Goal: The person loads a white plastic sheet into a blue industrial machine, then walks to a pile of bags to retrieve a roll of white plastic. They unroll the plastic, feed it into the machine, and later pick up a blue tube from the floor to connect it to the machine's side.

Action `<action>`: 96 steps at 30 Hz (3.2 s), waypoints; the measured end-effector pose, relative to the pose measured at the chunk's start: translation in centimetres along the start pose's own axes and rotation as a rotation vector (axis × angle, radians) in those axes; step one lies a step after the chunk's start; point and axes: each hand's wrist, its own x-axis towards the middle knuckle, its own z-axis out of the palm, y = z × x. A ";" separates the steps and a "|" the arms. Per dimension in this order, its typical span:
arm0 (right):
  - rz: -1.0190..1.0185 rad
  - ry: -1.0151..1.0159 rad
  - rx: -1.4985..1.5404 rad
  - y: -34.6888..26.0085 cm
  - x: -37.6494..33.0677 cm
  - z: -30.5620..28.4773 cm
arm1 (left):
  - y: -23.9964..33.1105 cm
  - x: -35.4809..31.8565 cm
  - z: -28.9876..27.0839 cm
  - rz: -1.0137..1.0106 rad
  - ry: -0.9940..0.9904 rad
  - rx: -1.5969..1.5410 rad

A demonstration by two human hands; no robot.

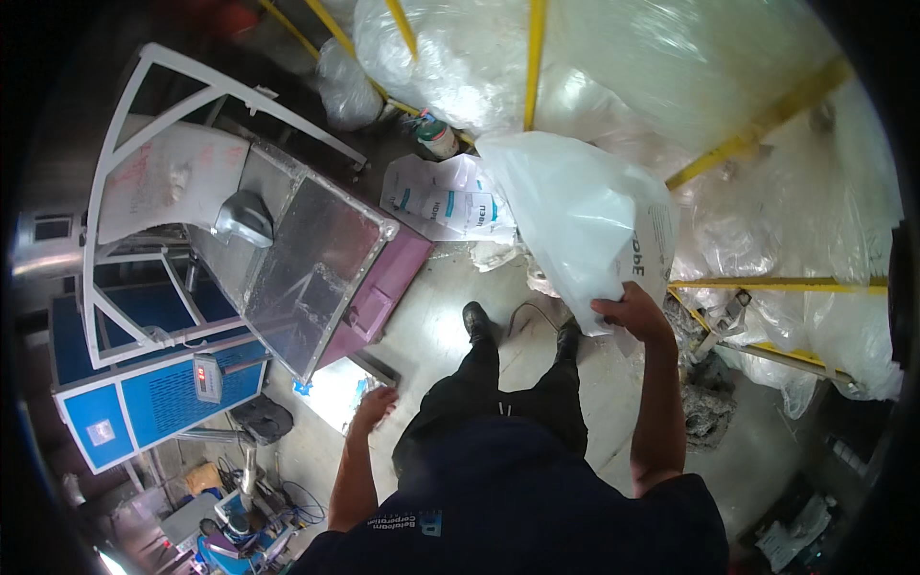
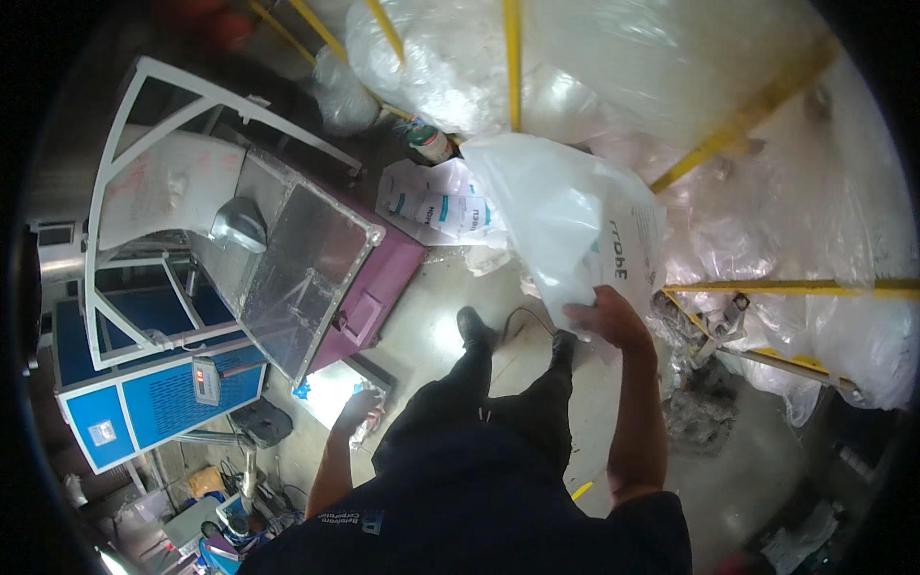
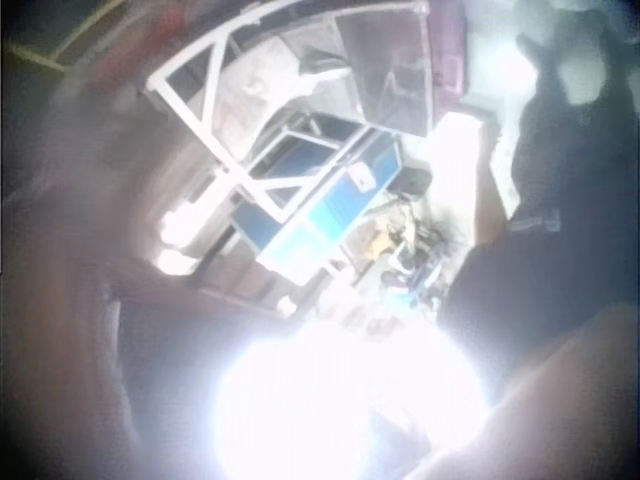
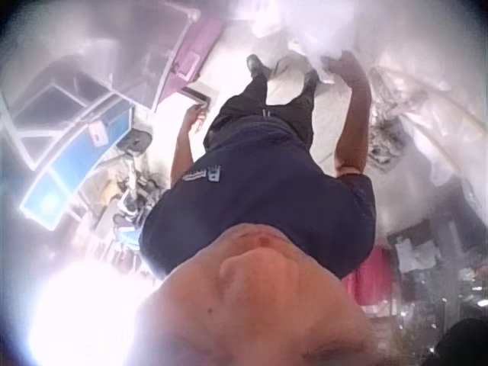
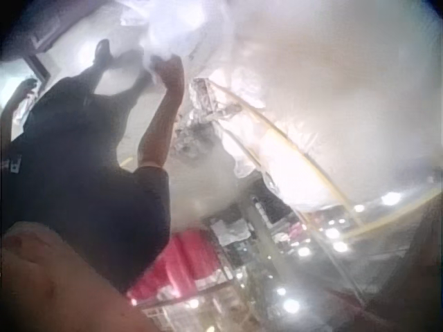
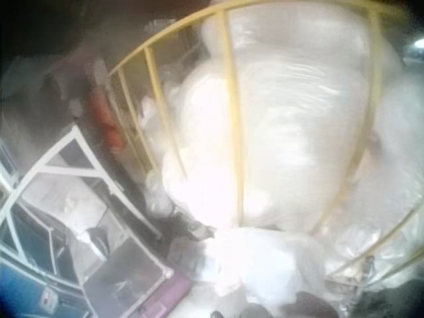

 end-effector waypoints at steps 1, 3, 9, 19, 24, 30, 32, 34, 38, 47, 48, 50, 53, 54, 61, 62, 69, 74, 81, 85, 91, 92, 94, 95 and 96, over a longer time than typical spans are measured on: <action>-0.013 -0.032 0.003 -2.0 1.8 1.3 | 2.4 -0.1 -1.3 0.046 0.044 -0.036; -0.048 -0.028 -0.114 -5.8 4.8 4.6 | 3.9 -1.8 -4.1 0.087 0.083 -0.246; -0.103 -0.080 -0.413 -13.1 13.7 12.1 | -2.7 -2.7 -10.4 -0.104 0.206 -0.307; -0.150 -0.009 -0.135 -15.8 22.3 19.7 | -5.8 -3.7 -12.3 -0.224 0.182 -0.324; -0.209 -0.080 0.006 -16.0 26.7 23.3 | -6.2 -2.7 -12.5 -0.159 0.184 -0.321; -0.237 -0.026 0.196 -8.1 34.3 26.7 | -5.7 -2.8 -14.1 -0.100 0.207 -0.301; -0.178 0.035 0.227 -5.3 36.0 27.5 | -5.6 -3.2 -14.4 -0.109 0.213 -0.295; -0.283 0.076 0.090 -5.4 36.7 28.2 | -5.6 -3.7 -14.4 -0.150 0.236 -0.264; -0.396 0.057 -0.182 -9.2 35.7 28.3 | -6.9 -4.4 -13.6 -0.210 0.223 -0.234; -0.495 0.035 -0.352 -15.0 32.8 27.1 | -7.3 -2.6 -13.0 -0.210 0.195 -0.214; -0.501 0.047 -0.355 -15.5 32.2 26.9 | -6.8 -2.3 -13.0 -0.196 0.204 -0.202; -0.559 0.067 -0.280 -15.4 31.7 26.8 | -5.8 -1.9 -13.0 -0.150 0.214 -0.213; -0.456 0.178 -0.186 -14.4 30.2 28.3 | -5.8 -1.7 -12.6 -0.099 0.218 -0.239; -0.377 0.155 -0.184 -11.8 31.9 28.0 | -5.8 -1.7 -12.4 -0.105 0.224 -0.193; 0.142 0.038 0.658 10.3 38.1 29.0 | -5.7 -3.2 -11.7 -0.207 0.237 -0.122; 0.174 0.036 0.427 12.5 38.3 28.7 | -6.0 -3.6 -11.6 -0.215 0.233 -0.132; 0.309 -0.038 0.257 22.6 33.8 26.4 | -10.1 -3.1 -11.9 -0.096 0.181 -0.219; 0.267 -0.118 0.030 29.2 26.0 23.8 | -7.3 -2.3 -9.6 -0.180 0.086 -0.219; 0.482 0.103 0.214 31.1 13.9 21.6 | -4.0 1.6 -9.3 0.146 0.184 0.126; 0.544 0.264 0.309 31.3 8.7 20.3 | -0.1 2.4 -8.8 0.200 0.168 0.180; 0.462 0.362 0.490 34.4 3.5 17.3 | 2.5 3.7 -5.7 0.027 0.151 0.044; 0.451 0.387 0.540 34.5 2.5 16.7 | 2.6 4.0 -4.9 0.002 0.110 0.053; 0.425 0.446 0.635 34.8 0.5 15.3 | 2.9 3.5 -2.6 -0.048 0.100 0.082; 0.426 0.437 0.619 35.6 -0.5 14.5 | 3.4 3.3 -1.2 -0.070 0.093 0.099; 0.427 0.426 0.602 36.4 -1.5 13.7 | 3.7 3.1 0.3 -0.065 0.059 0.105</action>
